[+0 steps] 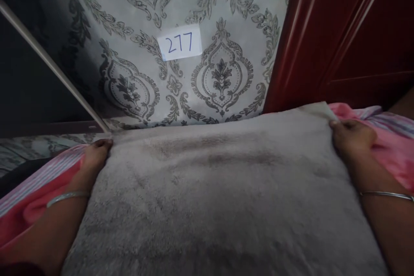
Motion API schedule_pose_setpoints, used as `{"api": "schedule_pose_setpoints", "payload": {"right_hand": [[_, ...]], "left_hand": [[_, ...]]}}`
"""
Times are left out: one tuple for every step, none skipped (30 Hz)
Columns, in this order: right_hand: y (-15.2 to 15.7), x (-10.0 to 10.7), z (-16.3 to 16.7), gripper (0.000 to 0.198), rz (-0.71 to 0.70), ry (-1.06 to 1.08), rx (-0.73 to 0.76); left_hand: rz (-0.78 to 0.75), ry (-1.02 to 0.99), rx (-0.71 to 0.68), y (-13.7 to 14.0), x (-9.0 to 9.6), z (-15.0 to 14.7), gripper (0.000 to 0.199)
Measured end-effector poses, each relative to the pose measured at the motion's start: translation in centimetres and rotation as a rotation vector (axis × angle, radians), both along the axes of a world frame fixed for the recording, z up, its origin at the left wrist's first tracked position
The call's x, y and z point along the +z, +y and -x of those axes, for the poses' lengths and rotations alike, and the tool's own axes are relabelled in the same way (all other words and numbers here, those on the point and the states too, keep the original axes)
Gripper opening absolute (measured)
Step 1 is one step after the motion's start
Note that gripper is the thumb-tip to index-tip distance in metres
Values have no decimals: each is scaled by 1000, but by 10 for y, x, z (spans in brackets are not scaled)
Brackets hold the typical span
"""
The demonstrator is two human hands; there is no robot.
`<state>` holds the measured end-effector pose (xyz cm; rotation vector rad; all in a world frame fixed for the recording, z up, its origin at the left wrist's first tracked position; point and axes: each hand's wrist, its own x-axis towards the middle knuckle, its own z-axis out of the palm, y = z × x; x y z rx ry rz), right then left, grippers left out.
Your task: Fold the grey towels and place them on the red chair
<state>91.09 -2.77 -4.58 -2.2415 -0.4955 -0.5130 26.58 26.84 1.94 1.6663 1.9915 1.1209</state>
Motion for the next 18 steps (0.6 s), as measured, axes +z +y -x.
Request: {"api": "schedule_pose_setpoints", "payload": {"right_hand": [[1,1,2,31,-1,75,-21],[1,3,5,28,2,143,-37],[1,6,8,28,11,188,-47],[1,10,11,29,31,203,-53],[1,14,14,30,56,212,-57],[1,20,18,32,78,216,-63],[0,28,22,35,94,204,-69],[0,36,27,39,98,163,-64],[-1,46,34,41,85,93,-34],[0,55,45,43,54,1,29],[1,64,58,44,20,-101,131],[4,72,75,45,-8,-195,279],[8,76,95,45,-24,-260,464],[14,76,118,48,26,-274,668],[20,71,141,51,105,-275,859],[27,63,163,55,187,-295,1020],[35,52,181,59,304,-330,1163],[41,39,196,62,414,-366,1250]], "left_hand": [[3,40,-1,1,2,-2,17],[9,95,-5,0,5,-4,19],[26,182,-15,-2,8,-8,22],[58,313,-36,-5,13,-13,26],[96,465,-62,-11,18,-19,31],[132,618,-93,-19,23,-27,35],[158,771,-132,-28,29,-36,40],[155,864,-174,-40,34,-47,43],[116,902,-233,-52,38,-58,44],[42,931,-325,-65,39,-70,45],[-51,938,-448,-78,39,-81,47],[-162,925,-636,-90,35,-93,49],[-258,904,-825,-99,29,-103,52],[-322,892,-997,-106,20,-111,54],[-358,890,-1134,-110,9,-118,57],[-363,899,-1219,-111,-3,-122,60],[-339,918,-1269,-109,-15,-124,63],[-301,940,-1282,-104,-26,-124,65]]}}
